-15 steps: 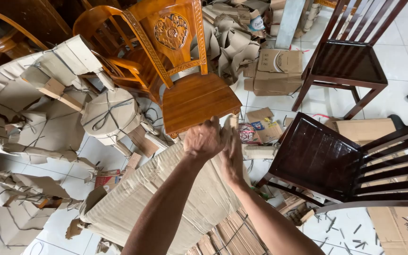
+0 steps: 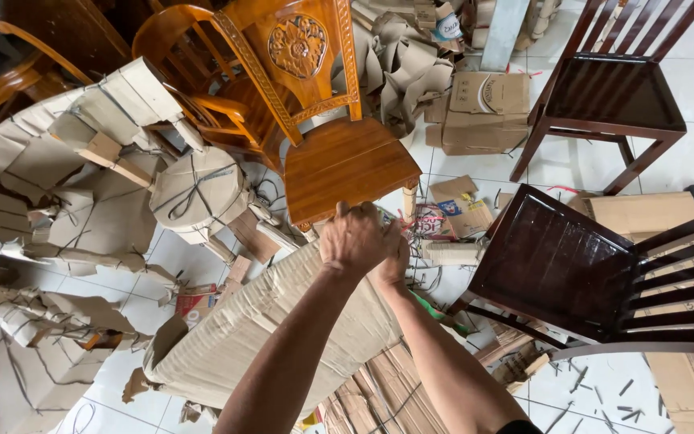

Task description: Wrapping the back of a wooden chair with cardboard and securing it with plastic straps.

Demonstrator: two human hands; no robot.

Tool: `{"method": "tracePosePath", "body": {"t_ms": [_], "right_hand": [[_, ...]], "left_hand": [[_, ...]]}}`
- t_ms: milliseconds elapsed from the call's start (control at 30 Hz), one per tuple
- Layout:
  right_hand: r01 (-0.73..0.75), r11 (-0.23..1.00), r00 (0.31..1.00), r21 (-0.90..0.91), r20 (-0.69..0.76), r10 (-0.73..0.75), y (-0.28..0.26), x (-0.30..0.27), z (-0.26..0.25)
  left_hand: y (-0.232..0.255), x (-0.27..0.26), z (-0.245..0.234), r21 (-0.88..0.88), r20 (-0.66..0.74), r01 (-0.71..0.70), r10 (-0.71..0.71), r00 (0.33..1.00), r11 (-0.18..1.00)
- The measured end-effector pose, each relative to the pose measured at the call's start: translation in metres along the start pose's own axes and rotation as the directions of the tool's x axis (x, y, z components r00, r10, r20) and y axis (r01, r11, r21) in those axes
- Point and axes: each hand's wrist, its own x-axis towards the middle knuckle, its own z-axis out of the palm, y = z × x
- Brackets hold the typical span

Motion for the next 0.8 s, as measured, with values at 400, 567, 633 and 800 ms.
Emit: {"method": "tracePosePath", "body": {"t_ms": [400,567,633,800], "right_hand": [[-0.330,0.759,0.944,-0.561,-0.217,0.249,0.051,0.005,-0.050],[0.259,0.517,0.931,-0.816,0.069,-0.359,0.122,0.037,-0.094],[0.489,0.320,0.788,-0.811,0.254,-0.561,0.150,0.057,-0.106],[-0.059,0.847,0.996,-0.529,-0.084,0.017,0.103,0.047,-0.103]], "left_hand": [[-0.011,0.004,0.002,0.066,-0.118,-0.040,0.048,0.992,0.997],[-0.002,-0.014,0.009,0.085,-0.344,-0.108,0.130,0.930,0.991],[-0.001,-0.037,0.014,0.117,-0.466,-0.113,0.155,0.871,0.987],[0.022,-0.194,-0.010,-0.481,-0.510,0.056,-0.331,0.794,0.875]]}}
